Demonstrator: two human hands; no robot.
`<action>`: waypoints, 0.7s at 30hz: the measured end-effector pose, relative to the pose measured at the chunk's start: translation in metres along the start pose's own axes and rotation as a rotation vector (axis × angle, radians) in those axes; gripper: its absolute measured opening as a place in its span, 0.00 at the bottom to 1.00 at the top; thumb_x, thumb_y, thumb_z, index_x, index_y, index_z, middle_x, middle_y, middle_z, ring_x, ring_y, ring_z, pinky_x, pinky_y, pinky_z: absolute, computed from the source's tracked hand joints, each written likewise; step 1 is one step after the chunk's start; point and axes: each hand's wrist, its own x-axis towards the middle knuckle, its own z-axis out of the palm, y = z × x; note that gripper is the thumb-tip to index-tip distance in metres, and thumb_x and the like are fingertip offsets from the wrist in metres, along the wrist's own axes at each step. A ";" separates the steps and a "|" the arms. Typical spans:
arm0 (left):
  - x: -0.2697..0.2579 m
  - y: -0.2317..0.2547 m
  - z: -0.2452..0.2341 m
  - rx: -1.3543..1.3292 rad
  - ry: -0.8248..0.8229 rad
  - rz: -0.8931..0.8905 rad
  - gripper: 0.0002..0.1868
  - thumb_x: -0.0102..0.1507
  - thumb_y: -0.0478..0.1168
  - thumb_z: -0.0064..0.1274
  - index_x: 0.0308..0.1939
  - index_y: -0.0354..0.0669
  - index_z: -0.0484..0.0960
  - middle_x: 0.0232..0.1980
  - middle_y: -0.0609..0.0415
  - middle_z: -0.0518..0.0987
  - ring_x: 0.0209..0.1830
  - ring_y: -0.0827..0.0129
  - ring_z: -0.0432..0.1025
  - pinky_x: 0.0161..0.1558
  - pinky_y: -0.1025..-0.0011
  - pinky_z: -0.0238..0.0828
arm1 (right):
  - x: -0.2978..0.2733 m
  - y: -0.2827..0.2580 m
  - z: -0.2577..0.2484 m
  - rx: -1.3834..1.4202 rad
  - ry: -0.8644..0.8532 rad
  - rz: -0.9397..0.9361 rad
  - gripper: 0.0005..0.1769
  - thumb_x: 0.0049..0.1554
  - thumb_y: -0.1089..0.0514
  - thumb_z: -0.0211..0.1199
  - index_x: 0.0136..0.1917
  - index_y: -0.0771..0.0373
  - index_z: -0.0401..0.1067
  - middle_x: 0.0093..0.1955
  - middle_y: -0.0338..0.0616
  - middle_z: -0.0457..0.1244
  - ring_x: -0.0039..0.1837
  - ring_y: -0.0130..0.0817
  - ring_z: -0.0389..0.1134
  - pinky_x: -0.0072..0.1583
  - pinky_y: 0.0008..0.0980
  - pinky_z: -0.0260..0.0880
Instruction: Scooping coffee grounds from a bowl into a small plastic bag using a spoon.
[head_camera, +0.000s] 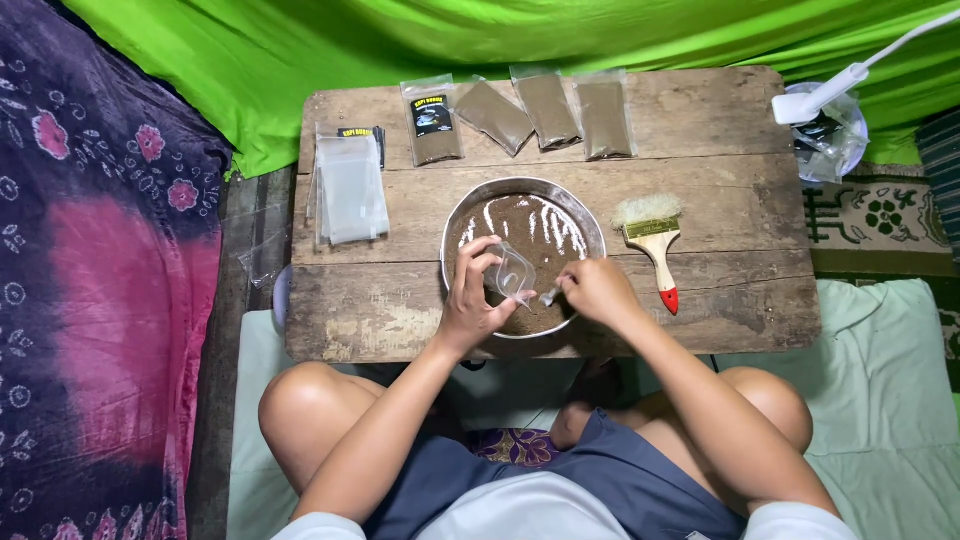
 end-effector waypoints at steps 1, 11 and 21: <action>0.000 0.000 0.001 0.000 0.001 0.001 0.29 0.57 0.49 0.70 0.50 0.44 0.67 0.62 0.45 0.70 0.63 0.47 0.70 0.65 0.52 0.67 | 0.000 -0.002 0.002 0.000 0.001 0.000 0.12 0.56 0.53 0.61 0.46 0.56 0.83 0.42 0.55 0.73 0.52 0.58 0.74 0.54 0.53 0.75; 0.000 0.000 0.002 0.005 -0.017 0.011 0.28 0.58 0.49 0.68 0.50 0.44 0.67 0.62 0.45 0.70 0.63 0.47 0.70 0.65 0.53 0.68 | 0.002 -0.003 -0.022 0.148 0.081 0.060 0.11 0.55 0.56 0.60 0.45 0.57 0.83 0.40 0.58 0.72 0.51 0.62 0.73 0.54 0.54 0.73; -0.005 -0.007 0.005 0.025 -0.079 -0.059 0.28 0.58 0.47 0.67 0.51 0.44 0.67 0.62 0.44 0.68 0.64 0.45 0.69 0.65 0.50 0.67 | -0.007 -0.006 -0.069 0.980 0.171 0.195 0.07 0.56 0.65 0.58 0.43 0.67 0.77 0.20 0.32 0.46 0.21 0.21 0.50 0.26 0.21 0.48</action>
